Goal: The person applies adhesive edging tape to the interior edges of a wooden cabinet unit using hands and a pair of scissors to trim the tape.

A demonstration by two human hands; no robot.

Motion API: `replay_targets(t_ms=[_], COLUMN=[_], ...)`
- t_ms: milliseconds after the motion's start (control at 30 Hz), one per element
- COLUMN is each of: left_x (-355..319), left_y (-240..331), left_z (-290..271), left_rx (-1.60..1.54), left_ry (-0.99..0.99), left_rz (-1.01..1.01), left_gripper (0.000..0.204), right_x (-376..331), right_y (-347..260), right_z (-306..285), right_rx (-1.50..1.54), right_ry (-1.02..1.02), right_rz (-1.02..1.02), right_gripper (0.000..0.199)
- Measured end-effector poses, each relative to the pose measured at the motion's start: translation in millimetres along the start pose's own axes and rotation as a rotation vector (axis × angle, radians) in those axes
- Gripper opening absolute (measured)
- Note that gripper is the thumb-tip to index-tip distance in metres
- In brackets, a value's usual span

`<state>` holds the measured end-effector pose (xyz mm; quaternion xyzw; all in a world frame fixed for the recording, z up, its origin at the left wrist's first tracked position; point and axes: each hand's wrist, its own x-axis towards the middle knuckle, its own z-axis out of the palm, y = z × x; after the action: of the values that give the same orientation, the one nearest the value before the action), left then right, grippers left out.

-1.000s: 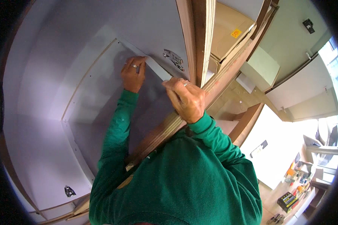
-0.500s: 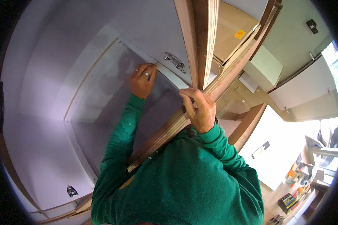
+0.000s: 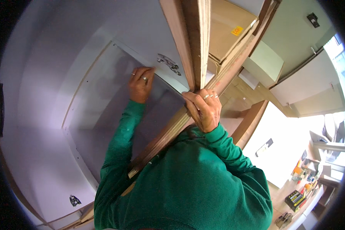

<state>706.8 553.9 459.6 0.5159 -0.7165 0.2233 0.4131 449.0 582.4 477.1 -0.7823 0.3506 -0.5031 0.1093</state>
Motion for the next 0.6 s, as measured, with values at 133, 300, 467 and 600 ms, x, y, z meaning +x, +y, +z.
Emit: replay_targets(t_ms=[133,300,467,600], left_x=[1.5,3.0,3.9,5.7], left_y=[-4.9,-4.8,-2.6,-0.2], left_z=[-4.3,-3.7,-5.8,-9.3], left_rx=[0.052,0.044,0.062,0.089], left_ry=[-0.065,-0.072,-0.065,-0.094], left_rz=[0.061,0.058,0.056,0.063], left_gripper=[0.014,0.014,0.014,0.014], right_x=[-0.3,-4.1,0.6,4.5], right_y=[8.6,21.3,31.7,30.2], right_z=[-3.4,0.3,1.8,3.2], right_rx=[-0.064,-0.058,-0.065,-0.076], right_ry=[-0.046,-0.017,-0.036,-0.011], right_rz=[-0.086,-0.189,-0.289,-0.31], right_gripper=[0.025,0.031,0.035,0.038])
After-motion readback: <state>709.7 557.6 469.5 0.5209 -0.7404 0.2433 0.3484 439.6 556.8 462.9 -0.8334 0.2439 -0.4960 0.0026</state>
